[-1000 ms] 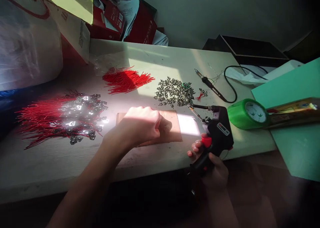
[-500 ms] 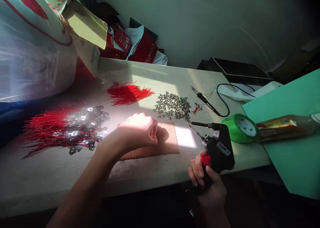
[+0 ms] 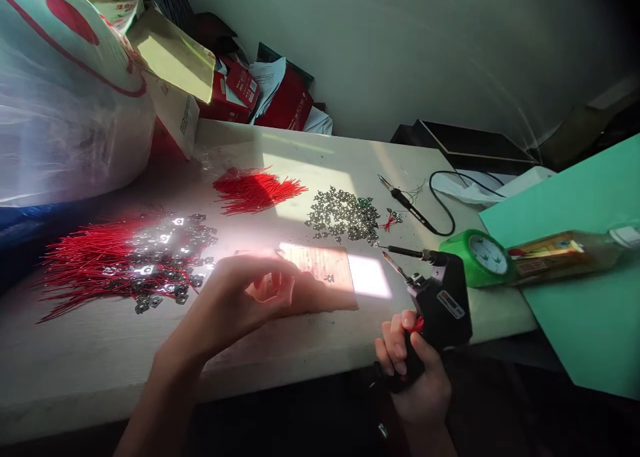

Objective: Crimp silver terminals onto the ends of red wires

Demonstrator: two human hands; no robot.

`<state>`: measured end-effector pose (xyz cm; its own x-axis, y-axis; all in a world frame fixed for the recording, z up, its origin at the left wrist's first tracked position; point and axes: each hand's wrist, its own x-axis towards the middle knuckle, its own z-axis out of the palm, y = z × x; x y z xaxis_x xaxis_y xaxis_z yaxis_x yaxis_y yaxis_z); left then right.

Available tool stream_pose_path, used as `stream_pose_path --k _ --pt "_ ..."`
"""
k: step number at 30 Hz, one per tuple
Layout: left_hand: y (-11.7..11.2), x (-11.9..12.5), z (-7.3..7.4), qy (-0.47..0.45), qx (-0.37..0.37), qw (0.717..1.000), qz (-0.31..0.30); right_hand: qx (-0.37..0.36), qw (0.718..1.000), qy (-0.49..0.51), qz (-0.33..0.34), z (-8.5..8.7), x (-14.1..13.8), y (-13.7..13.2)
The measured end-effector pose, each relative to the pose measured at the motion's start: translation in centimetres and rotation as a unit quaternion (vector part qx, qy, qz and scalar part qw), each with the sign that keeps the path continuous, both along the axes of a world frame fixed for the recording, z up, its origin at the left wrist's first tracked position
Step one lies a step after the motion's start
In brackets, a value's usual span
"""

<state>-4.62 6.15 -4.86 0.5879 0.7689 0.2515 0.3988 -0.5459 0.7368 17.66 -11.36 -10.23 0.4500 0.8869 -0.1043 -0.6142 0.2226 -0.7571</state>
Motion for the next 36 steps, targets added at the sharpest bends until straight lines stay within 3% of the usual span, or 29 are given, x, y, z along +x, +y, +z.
stream_pose_path --k 6,12,18,25,30,36 --pt "-2.0 -1.1 -1.6 -0.032 -0.043 0.998 0.031 0.015 1.0 0.017 0.011 -0.1 0.1 0.1" --pt "-2.5 0.8 -2.4 -0.057 -0.033 0.998 0.005 -0.028 1.0 -0.009 -0.003 -0.5 0.0 -0.3" --pt "-2.2 2.5 -3.1 0.001 0.021 0.999 -0.026 -0.051 0.998 -0.036 -0.011 -0.4 -0.1 -0.4" --pt "-2.0 2.3 -4.2 0.048 0.048 0.998 0.009 -0.047 0.996 -0.081 -0.014 0.0 -0.7 -0.8" --pt "-2.1 2.6 -4.4 0.078 0.044 0.996 0.012 -0.124 0.98 -0.14 -0.068 1.0 -2.4 -1.5" --pt "-2.5 2.6 -5.0 0.084 0.073 0.993 0.033 -0.167 0.955 -0.239 -0.054 0.9 -2.9 -1.8"
